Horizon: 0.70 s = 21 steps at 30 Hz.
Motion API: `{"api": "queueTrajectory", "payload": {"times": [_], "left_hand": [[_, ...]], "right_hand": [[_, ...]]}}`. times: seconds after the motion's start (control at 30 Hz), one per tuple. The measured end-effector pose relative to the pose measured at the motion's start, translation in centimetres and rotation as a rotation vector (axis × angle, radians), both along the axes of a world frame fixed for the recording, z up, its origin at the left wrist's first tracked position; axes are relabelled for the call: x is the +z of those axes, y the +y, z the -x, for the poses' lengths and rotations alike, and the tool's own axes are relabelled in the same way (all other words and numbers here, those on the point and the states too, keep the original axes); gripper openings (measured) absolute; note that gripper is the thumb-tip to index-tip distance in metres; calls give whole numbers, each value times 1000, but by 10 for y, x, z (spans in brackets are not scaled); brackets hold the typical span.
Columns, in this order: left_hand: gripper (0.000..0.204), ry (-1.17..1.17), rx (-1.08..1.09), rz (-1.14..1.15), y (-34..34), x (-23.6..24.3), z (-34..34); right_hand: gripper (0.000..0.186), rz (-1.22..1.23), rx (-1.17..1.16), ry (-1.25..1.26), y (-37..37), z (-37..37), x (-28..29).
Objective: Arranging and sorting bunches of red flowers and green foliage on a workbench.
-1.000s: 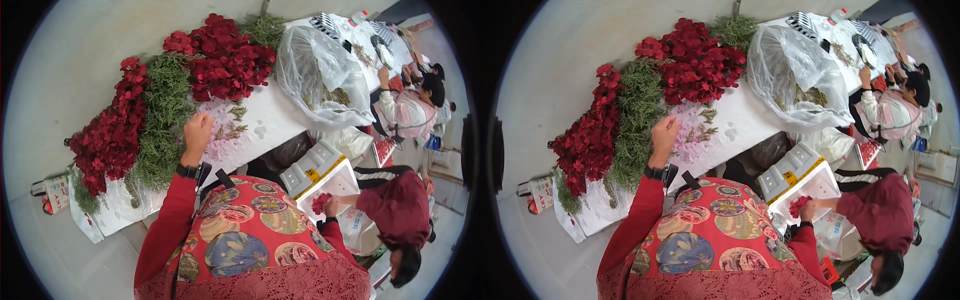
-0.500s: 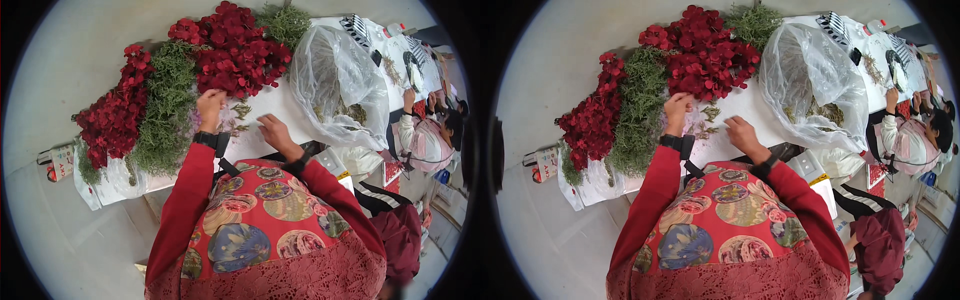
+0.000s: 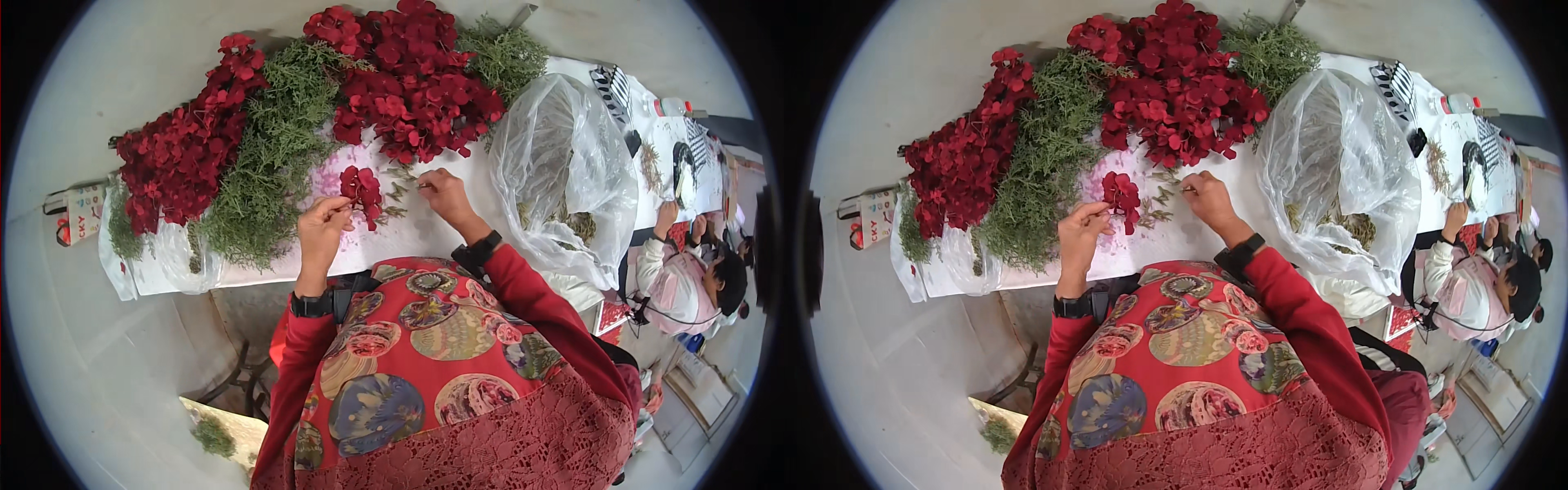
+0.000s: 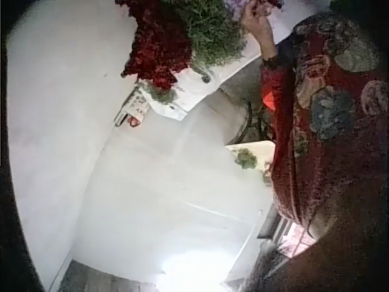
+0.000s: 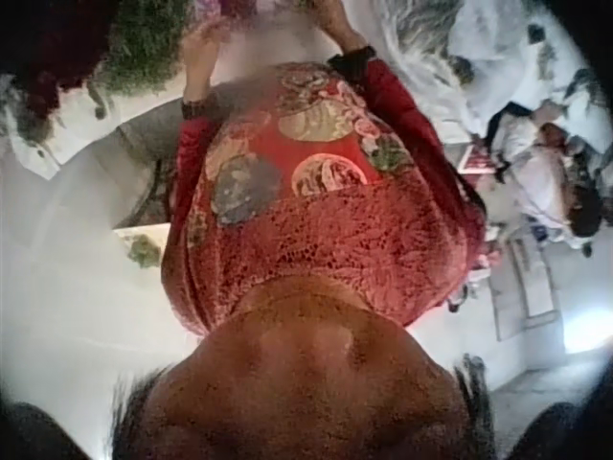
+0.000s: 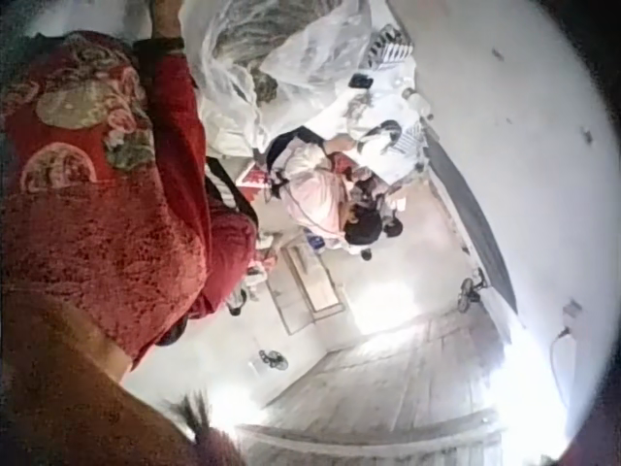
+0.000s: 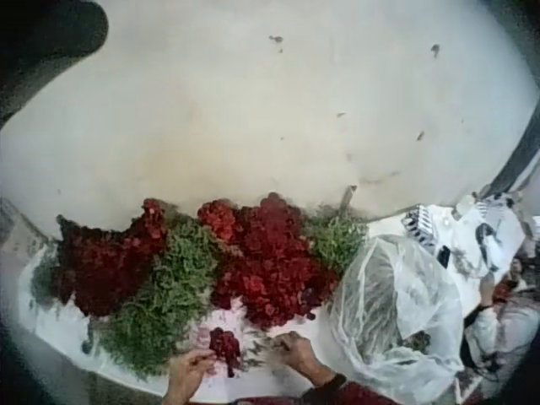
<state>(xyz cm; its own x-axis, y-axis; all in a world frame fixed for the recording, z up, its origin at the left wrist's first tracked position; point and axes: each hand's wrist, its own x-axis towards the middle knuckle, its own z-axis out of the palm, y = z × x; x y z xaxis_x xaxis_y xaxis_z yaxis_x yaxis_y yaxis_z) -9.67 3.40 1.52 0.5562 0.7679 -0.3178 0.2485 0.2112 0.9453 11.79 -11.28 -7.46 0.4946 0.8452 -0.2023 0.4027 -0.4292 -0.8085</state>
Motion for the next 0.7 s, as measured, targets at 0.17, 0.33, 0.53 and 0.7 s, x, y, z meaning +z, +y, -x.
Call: {"api": "queueTrajectory", "payload": {"times": [0.17, 0.33, 0.53, 0.7], "left_hand": [[19, -48, -51, 48, -8, 2, -9], [19, -32, -167, 25, -10, 8, -23], [23, -142, -256, 173, -10, 15, -24], [21, -74, -256, 146, -10, 19, -22]], "right_hand": [[23, -151, -166, 360, -22, -12, -6], [23, -35, -39, -386, -31, -11, -5], [22, 108, 32, -630, -27, -5, 11], [25, 240, 123, -692, -11, -9, 17]]}}
